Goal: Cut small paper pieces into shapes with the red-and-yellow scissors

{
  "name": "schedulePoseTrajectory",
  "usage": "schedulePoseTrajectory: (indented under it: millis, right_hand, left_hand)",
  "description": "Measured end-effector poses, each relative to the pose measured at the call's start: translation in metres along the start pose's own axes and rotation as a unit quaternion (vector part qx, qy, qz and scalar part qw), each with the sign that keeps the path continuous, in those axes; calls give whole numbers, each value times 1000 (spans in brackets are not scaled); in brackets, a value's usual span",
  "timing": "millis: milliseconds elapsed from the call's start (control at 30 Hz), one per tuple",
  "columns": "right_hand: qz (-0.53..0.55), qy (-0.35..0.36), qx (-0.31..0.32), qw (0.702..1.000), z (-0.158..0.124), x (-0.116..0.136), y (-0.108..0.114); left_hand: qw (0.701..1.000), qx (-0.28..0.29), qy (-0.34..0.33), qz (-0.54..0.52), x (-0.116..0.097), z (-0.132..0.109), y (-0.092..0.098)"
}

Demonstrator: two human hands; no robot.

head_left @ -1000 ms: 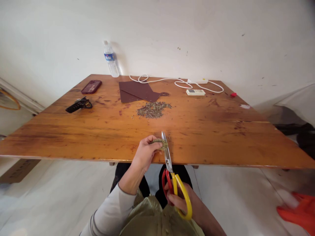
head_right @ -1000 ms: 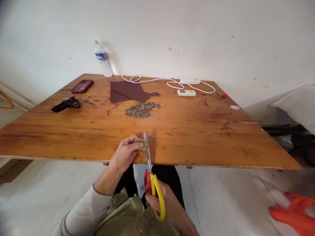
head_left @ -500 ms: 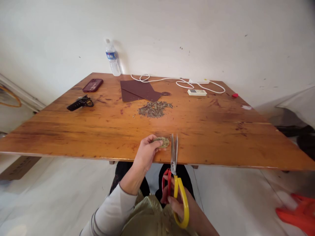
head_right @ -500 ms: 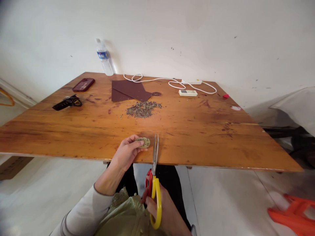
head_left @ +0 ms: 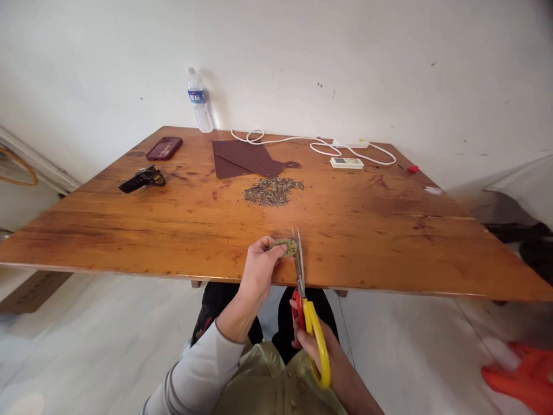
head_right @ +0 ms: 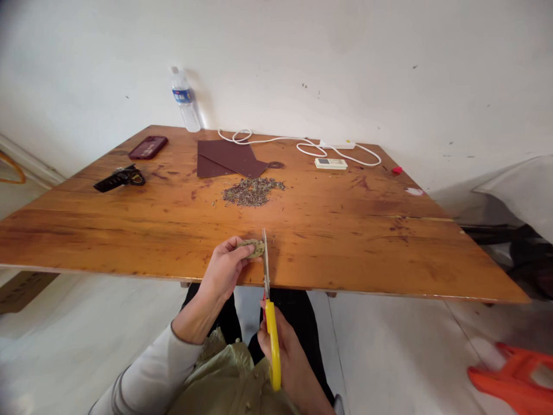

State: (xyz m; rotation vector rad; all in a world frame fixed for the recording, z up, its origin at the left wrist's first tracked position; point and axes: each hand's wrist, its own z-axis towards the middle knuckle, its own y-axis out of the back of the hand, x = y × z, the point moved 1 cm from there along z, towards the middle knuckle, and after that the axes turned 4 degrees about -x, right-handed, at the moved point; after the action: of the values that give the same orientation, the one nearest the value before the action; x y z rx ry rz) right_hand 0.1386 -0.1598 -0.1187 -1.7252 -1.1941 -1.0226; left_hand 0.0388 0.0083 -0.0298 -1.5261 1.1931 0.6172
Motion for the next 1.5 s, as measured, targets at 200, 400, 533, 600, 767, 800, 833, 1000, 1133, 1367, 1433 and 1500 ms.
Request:
schedulePoseTrajectory:
  millis: [200, 400, 533, 600, 767, 800, 833, 1000, 1133, 1367, 1433, 1500]
  right_hand:
    - [31, -9, -4, 999, 8, -21, 0]
    - [40, 0, -21, 999, 8, -17, -6]
    - [59, 19, -51, 997, 4, -10, -12]
    - [63, 22, -58, 996, 4, -10, -14]
    - [62, 23, -60, 996, 6, -12, -16]
    - [69, 20, -59, 996, 6, -12, -17]
    - [78, 16, -60, 995, 5, -12, -17]
    - [108, -5, -85, 991, 6, -10, -22]
    - [105, -27, -76, 991, 7, -7, -19]
    - [120, -40, -22, 992, 3, 6, -9]
    - [121, -41, -19, 992, 4, 3, -9]
    - [116, -37, -16, 992, 5, -3, -8]
  left_hand:
    - [1000, -9, -5, 23, 0, 0, -2]
    - [1000, 0, 9, -2, -5, -3, -4]
    - [1000, 3, 16, -13, -6, -3, -5]
    - [1000, 2, 17, -18, -5, -3, -5]
    - [1000, 3, 15, -25, -3, -3, -4]
    - [1000, 2, 15, -26, -4, -3, -4]
    - [999, 2, 16, -29, -4, -3, -4]
    - [999, 4, 21, -46, -6, -4, -5]
    - [998, 5, 24, -54, -7, -4, -5]
    - [998, -5, 16, -59, -5, -4, -3]
    - [998, -8, 10, -62, -4, -5, -4]
    - [998, -7, 6, -62, -3, -5, -5]
